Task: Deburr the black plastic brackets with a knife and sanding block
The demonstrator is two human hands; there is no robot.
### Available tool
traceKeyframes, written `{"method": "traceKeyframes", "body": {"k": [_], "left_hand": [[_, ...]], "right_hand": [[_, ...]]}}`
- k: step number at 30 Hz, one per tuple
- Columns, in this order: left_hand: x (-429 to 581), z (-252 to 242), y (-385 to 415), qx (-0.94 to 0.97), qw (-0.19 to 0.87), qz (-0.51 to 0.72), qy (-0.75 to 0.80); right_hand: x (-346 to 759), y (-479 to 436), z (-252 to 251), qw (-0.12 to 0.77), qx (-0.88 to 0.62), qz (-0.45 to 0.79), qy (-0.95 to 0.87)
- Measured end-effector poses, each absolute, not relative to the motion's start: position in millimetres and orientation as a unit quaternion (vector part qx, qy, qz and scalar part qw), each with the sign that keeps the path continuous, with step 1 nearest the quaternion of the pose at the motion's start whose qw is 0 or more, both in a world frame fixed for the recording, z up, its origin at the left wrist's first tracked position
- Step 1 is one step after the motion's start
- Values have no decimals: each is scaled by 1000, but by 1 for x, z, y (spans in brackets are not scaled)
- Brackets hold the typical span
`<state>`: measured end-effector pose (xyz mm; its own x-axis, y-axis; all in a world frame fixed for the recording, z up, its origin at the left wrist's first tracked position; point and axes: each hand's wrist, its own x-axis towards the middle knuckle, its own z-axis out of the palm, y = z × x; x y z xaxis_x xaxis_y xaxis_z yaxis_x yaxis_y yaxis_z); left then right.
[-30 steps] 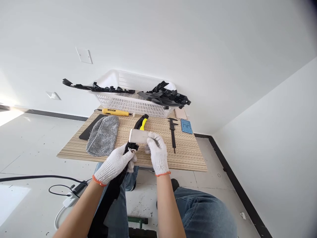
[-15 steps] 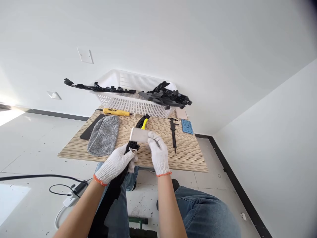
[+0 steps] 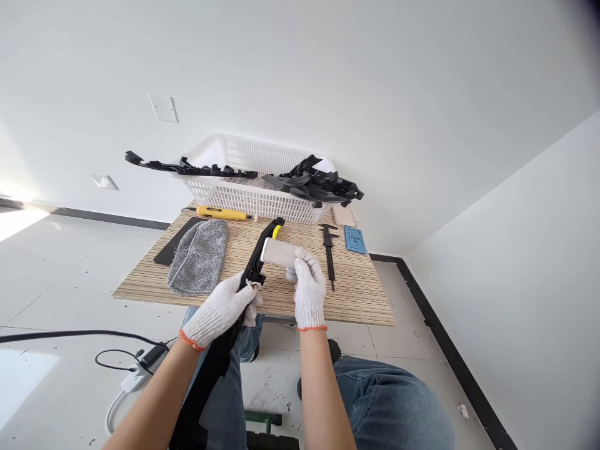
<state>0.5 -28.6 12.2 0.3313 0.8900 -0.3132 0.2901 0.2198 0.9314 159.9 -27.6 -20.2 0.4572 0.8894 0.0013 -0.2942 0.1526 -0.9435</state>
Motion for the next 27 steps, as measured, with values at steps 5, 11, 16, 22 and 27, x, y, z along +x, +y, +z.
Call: {"method": "traceKeyframes", "body": {"k": [5, 11, 16, 22, 27], "left_hand": [[1, 12, -28, 576, 574, 260, 520], [1, 11, -28, 552, 597, 261, 520], [0, 10, -28, 555, 599, 258, 517], [-1, 9, -28, 562, 591, 263, 515], [0, 10, -27, 562, 591, 263, 516]], "right_hand": [[160, -29, -18, 660, -483, 450, -359], [157, -28, -17, 657, -497, 432, -367], [157, -28, -15, 673, -519, 424, -313], [157, -29, -13, 673, -507, 434, -319], [161, -26, -15, 638, -485, 498, -332]]}}
